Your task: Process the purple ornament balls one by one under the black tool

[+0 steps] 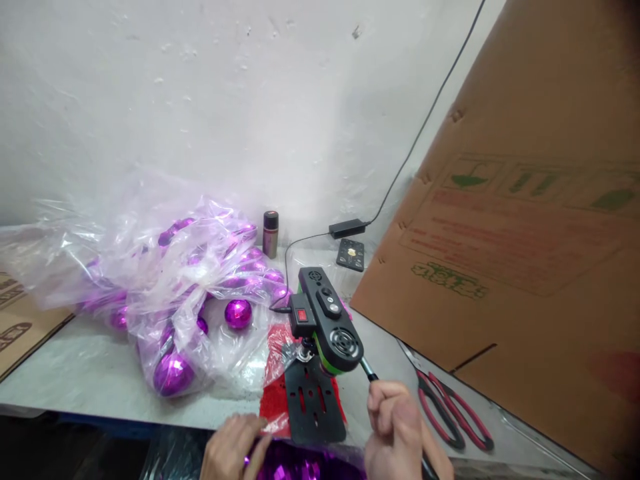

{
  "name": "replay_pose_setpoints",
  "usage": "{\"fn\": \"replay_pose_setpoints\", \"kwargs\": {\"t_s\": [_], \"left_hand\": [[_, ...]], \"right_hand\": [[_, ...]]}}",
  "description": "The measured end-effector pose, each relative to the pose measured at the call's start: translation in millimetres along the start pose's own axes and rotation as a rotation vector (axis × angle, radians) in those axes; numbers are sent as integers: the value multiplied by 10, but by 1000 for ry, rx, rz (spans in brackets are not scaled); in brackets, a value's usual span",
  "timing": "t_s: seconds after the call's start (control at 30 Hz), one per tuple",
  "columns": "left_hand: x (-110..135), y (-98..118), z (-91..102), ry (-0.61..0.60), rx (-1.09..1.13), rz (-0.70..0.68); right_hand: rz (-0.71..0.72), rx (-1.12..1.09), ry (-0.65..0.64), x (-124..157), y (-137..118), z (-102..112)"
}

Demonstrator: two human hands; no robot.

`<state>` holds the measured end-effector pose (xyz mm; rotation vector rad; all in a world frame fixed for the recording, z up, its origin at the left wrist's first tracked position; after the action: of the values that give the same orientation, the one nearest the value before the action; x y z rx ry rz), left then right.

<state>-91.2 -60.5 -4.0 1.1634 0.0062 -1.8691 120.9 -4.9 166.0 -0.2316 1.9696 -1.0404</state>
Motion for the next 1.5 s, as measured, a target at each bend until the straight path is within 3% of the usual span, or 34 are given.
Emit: {"fn": "replay_pose_setpoints", "kwargs": {"t_s": [0.03, 0.1, 0.17, 0.2, 0.27, 0.37, 0.47, 0.57, 0.63, 0.77, 0.83, 0.9, 1.13, 1.37, 1.5], "left_hand": [[-260, -100, 67, -1, 10, -29], [-811, -362, 159, -71, -111, 78], [-1296, -656, 168, -323, -230, 304], [-1489, -784, 155, -366, -238, 346], [-1745, -989, 107, -413, -239, 404], [-1870, -1145, 69, -416, -204, 455], [-1850, -1137, 134, -393, -156, 517], [-1761, -973, 225, -343, -40, 584], [-1644, -791, 243, -216, 254, 710], [-1274, -393, 122, 76, 1081, 1124], [-1078, -236, 13, 134, 1348, 1254], [-912, -125, -106, 154, 1488, 1293], [-697, 98, -443, 150, 1360, 1296], [-647, 202, -605, 1, 901, 929], [-582, 218, -620, -166, 718, 769]], "right_hand": [[-6, -1, 7, 5, 6, 5], [-4, 4, -1, 15, 21, 17], [17, 14, -31, 25, 38, 35], [26, 20, -45, 29, 47, 45], [33, 28, -65, 37, 59, 66], [33, 30, -77, 44, 69, 89], [44, 30, -87, 50, 81, 94], [58, 24, -91, 60, 97, 92], [58, 23, -89, 66, 96, 90], [25, 32, -95, 37, 27, 87], [-2, 53, -109, -14, -38, 78], [-43, 88, -141, -80, -106, 63], [-63, 143, -203, -209, -216, 44], [-58, 122, -209, -203, -204, 58], [-44, 109, -219, -192, -190, 67]]}}
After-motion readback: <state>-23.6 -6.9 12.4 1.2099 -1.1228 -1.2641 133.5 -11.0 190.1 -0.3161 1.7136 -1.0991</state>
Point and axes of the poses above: each hand's wrist, its own x-axis away from the middle knuckle, its own z-axis out of the back of the hand, y = z × x, the point moved 1 cm from there along -x, towards the middle knuckle, and after that the axes turned 11 degrees about x, right-handed, at the moved point
